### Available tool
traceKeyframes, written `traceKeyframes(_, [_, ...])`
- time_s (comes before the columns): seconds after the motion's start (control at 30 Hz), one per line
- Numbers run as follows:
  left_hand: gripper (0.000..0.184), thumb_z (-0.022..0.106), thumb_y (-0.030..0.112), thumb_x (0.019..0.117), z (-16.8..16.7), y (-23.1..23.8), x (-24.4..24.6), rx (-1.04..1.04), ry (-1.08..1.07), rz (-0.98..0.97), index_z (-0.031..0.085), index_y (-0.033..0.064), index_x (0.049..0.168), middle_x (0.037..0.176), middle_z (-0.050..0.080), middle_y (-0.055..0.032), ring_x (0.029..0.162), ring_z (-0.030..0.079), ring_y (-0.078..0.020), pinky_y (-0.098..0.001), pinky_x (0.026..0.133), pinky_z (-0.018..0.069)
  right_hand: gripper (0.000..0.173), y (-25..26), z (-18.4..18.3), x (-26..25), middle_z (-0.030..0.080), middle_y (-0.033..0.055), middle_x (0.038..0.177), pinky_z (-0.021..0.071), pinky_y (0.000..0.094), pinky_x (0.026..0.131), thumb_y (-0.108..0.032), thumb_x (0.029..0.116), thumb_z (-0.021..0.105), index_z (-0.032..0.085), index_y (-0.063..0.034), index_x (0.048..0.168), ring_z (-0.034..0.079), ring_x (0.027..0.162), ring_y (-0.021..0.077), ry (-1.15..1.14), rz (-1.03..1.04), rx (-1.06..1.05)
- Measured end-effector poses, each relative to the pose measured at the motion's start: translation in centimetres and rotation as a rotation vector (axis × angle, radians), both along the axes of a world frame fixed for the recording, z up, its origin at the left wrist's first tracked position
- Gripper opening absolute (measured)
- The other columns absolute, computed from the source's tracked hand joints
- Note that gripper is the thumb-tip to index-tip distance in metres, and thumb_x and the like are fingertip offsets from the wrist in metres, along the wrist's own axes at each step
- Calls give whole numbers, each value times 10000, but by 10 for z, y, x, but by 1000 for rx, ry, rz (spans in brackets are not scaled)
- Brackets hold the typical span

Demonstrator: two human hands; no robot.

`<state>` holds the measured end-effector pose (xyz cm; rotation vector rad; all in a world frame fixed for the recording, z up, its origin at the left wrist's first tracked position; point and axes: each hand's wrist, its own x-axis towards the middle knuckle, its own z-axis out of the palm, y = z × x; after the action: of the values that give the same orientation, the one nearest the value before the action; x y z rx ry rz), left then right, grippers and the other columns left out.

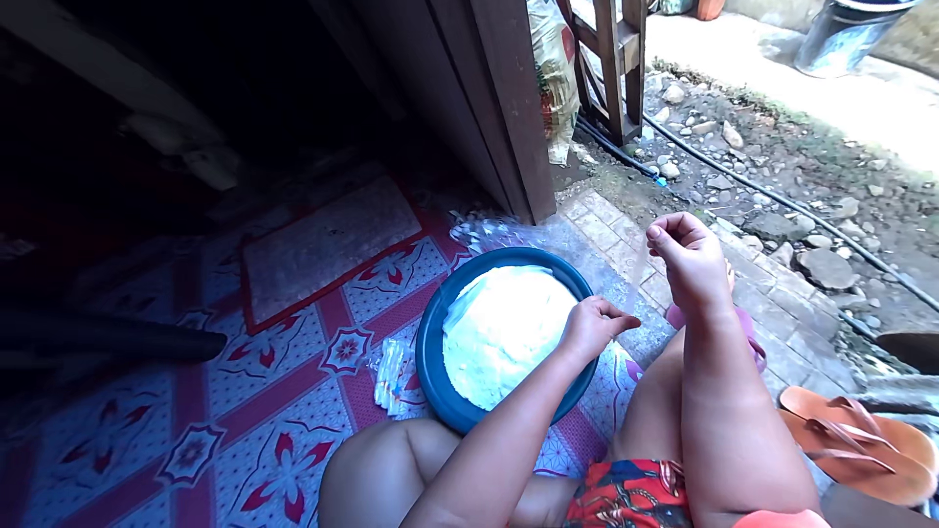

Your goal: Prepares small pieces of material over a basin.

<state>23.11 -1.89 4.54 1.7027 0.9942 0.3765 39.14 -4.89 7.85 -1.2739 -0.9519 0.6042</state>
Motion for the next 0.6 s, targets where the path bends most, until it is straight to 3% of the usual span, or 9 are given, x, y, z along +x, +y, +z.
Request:
traceKeyframes(0.1, [303, 886, 305, 782, 3, -3, -1, -45, -17, -7, 676, 86, 766, 837, 602, 11, 767, 556, -63, -261, 717, 474, 40, -2, 2, -1, 647, -60, 844, 555, 221, 737, -101, 956, 655, 637, -116, 988, 620, 742, 24, 26, 55, 85])
traceKeyframes(0.17, [264, 856, 289, 821, 4, -6, -7, -84, -50, -41, 686, 87, 797, 847, 611, 16, 763, 563, -46, -238, 711, 478, 33, -4, 4, -3, 652, -55, 857, 550, 226, 733, -97, 956, 653, 643, -116, 981, 617, 746, 32, 26, 92, 105])
traceKeyframes(0.4, [163, 689, 197, 967, 31, -12, -65, 3, -92, 20, 759, 51, 994, 985, 684, -11, 916, 631, -39, -216, 853, 520, 28, -10, 21, -31, 649, -21, 984, 556, 223, 734, -83, 963, 629, 653, -98, 963, 619, 821, 41, -28, 270, 209])
traceKeyframes(0.5, [147, 688, 150, 969, 33, -12, -95, 44, -60, 75, 738, 32, 1042, 999, 728, -19, 943, 669, -48, -235, 895, 541, 52, -12, 31, -53, 647, 9, 992, 561, 218, 715, -88, 981, 615, 654, -70, 952, 627, 839, 59, -136, 365, 245])
traceKeyframes(0.6, [128, 736, 141, 928, 18, -11, -121, 104, -24, 116, 727, 42, 1007, 974, 728, -9, 957, 672, -60, -259, 910, 541, 72, -14, 36, -75, 652, 38, 988, 584, 246, 737, -83, 992, 604, 654, -44, 958, 647, 864, 89, -192, 463, 277])
